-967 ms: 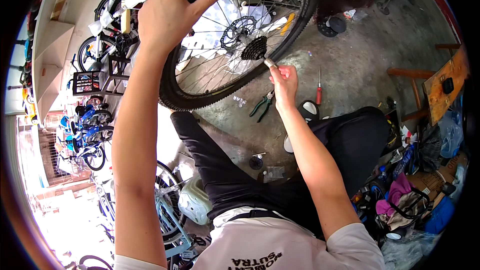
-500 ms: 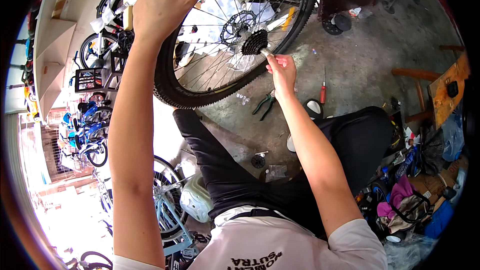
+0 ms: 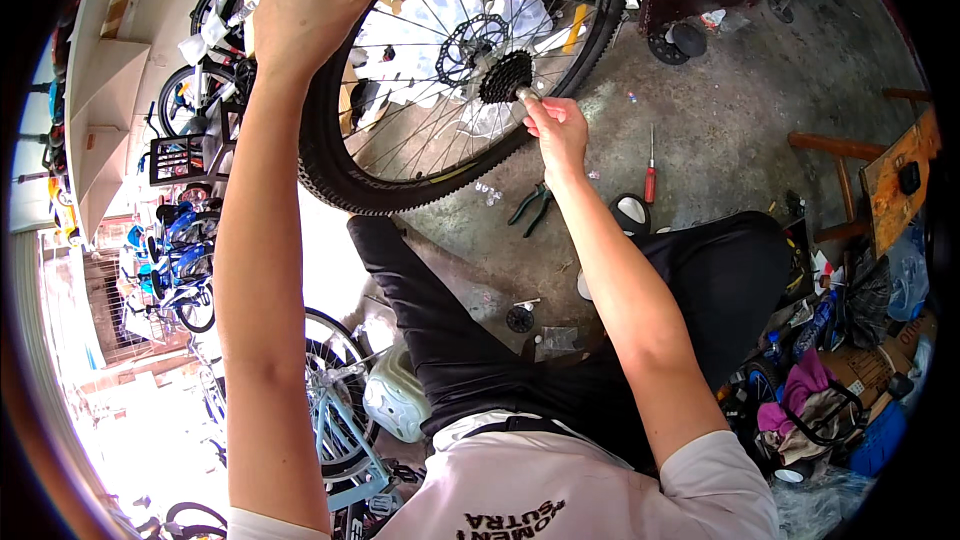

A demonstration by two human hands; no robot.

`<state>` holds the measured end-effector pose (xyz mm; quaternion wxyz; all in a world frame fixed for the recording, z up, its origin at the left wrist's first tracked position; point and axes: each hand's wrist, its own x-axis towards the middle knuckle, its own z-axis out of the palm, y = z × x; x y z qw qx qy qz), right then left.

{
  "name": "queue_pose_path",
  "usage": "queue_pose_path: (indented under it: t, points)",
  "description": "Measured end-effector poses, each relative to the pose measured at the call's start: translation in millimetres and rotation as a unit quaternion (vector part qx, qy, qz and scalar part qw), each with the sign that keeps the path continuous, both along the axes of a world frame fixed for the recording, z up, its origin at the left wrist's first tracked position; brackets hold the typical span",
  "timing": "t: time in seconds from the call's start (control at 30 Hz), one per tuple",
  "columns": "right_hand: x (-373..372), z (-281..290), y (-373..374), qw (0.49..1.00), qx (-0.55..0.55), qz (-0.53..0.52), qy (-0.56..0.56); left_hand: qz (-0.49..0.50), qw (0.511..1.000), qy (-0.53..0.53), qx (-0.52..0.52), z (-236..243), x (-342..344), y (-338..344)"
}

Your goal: The person sits on a stool and uses a screwdriver to work on a bicycle wheel's cassette, then uses pliers to handle a small part near the hub. They use a cloth to wipe the wheel and finally use a wrench to adjust the axle nuts while holding the wheel upright.

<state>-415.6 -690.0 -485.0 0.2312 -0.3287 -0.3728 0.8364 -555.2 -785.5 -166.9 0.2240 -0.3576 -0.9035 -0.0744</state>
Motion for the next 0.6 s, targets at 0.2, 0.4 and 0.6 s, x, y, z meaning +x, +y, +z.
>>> queue_pose_path:
  t: [0.2, 0.4, 0.6]
  points:
    - [-3, -13, 2, 0.999, 0.027, -0.010, 0.019, 0.015, 1.000, -0.003, -0.009, 1, -2, 4]
    - [-12, -9, 0, 0.999, 0.041, 0.000, 0.022, -0.001, 1.000, 0.012, -0.009, 1, -8, -3]
    - [-18, -9, -2, 0.996, 0.087, -0.019, -0.019, -0.004, 1.000, 0.009, 0.007, 0, -9, -5]
